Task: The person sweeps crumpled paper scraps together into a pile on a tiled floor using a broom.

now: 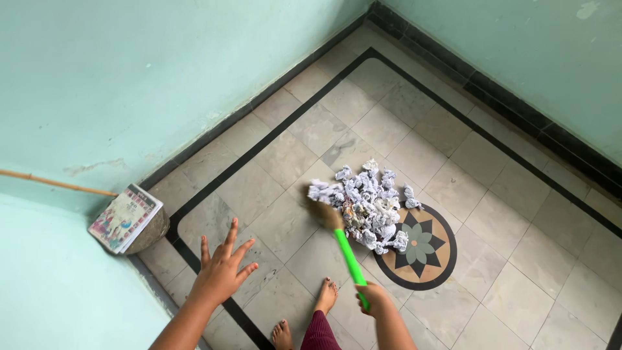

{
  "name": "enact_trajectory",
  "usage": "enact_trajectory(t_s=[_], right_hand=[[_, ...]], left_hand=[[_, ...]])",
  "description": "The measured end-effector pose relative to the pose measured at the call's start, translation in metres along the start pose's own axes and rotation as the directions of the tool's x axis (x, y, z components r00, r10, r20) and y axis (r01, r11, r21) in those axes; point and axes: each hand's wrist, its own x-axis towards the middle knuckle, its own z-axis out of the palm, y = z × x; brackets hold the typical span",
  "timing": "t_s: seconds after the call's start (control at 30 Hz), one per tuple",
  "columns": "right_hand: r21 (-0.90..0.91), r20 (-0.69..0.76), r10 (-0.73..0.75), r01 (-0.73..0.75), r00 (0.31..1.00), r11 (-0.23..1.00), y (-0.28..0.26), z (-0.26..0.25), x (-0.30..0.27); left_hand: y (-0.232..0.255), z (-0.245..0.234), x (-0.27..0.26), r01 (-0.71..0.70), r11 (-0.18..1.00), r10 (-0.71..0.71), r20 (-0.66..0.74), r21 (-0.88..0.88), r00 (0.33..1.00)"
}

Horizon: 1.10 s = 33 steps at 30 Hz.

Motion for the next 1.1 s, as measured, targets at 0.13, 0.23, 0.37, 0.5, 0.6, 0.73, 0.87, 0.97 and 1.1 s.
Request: enact_trajectory(t_s=[0.13,0.23,0.37,0.5,0.6,0.73,0.87,0.97,1.1], right_hand=[[0.216,0.13,-0.068,0.039,0.989,0.976,0.003,-0.067,-0.024],[0.075,0.169,-0.128,0.116,0.977,0.99,0.016,-0.102,-0.037],[-0.052,0.266,-0.295,0.319,0.918,0.946,0.016,-0.11,-0.026],[-0.354,0.386,-0.409,0.542,0.827,0.762,-0.025,-0.066,-0.013],[-0.45,0.202,-0.332,0.389,0.921,0.804,-0.083,-0.015,0.006],[-0.653,0.161,-0.383,0.389,0.91,0.649,-0.155,0.031,0.032],[-0.476,0.077,-0.33,0.326,0.941,0.817,-0.164,0.042,0.037],[0.035,-0.025,-0.23,0.23,0.973,0.973,-0.132,0.045,0.008],[0.074,-0.102,-0.183,0.191,0.978,0.979,-0.044,0.033,-0.079]], left_hand=[[0.017,-0.005,0.041,-0.019,0.999,0.017,-0.049,-0.044,0.999],[0.035,-0.008,0.072,-0.065,0.995,0.057,-0.096,-0.074,0.994],[0.057,-0.02,0.104,-0.082,0.99,0.068,-0.13,-0.112,0.989],[0.067,-0.033,0.112,-0.077,0.992,0.062,-0.135,-0.103,0.989],[0.068,-0.041,0.114,-0.079,0.995,0.072,-0.11,-0.068,0.991],[0.051,-0.046,0.12,-0.101,0.994,0.096,-0.114,-0.033,0.989],[0.017,-0.041,0.135,-0.133,0.991,0.13,-0.122,-0.015,0.984],[-0.005,-0.038,0.142,-0.171,0.985,0.166,-0.171,-0.017,0.971],[-0.045,-0.033,0.147,-0.273,0.961,0.257,-0.233,-0.039,0.938]])
